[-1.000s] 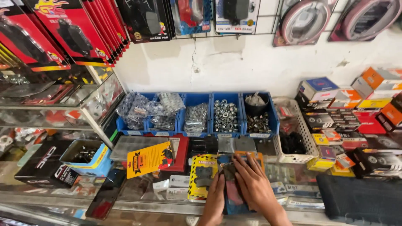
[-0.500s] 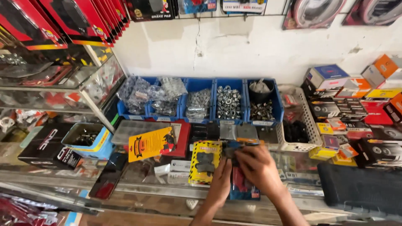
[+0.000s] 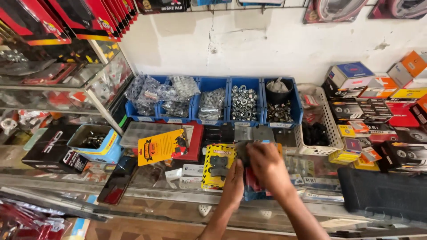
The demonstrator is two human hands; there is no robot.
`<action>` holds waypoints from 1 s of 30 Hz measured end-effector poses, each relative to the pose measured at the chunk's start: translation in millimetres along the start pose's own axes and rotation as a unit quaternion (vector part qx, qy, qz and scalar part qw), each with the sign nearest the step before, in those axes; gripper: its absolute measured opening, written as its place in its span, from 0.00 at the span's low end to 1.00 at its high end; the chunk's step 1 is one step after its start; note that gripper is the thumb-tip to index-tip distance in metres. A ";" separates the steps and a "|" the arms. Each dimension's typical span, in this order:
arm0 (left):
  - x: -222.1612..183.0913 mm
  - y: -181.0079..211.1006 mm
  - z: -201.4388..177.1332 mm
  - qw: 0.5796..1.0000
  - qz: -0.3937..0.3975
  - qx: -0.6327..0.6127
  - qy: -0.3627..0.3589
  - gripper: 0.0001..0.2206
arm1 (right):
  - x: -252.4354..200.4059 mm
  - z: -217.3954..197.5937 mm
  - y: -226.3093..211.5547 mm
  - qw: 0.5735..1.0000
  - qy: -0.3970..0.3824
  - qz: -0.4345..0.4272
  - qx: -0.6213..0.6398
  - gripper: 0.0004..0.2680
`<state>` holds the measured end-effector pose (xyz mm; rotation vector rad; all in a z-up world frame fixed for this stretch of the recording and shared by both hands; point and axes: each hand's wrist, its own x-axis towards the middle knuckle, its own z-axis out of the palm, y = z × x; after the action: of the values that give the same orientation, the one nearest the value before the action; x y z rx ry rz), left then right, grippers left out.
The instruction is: Organize and sort packaged motorcycle spare parts on a glass counter and display shelf.
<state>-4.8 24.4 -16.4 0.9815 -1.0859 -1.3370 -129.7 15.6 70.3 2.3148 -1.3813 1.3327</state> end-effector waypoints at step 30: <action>17.7 67.3 -14.5 0.982 -0.123 -0.144 0.015 0.39 | -15.1 -23.7 40.2 0.989 0.066 -0.037 0.127 0.07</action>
<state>24.3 7.2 46.2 0.9362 -0.7370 -1.6226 -177.9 14.5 61.1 2.3505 -1.1330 1.6909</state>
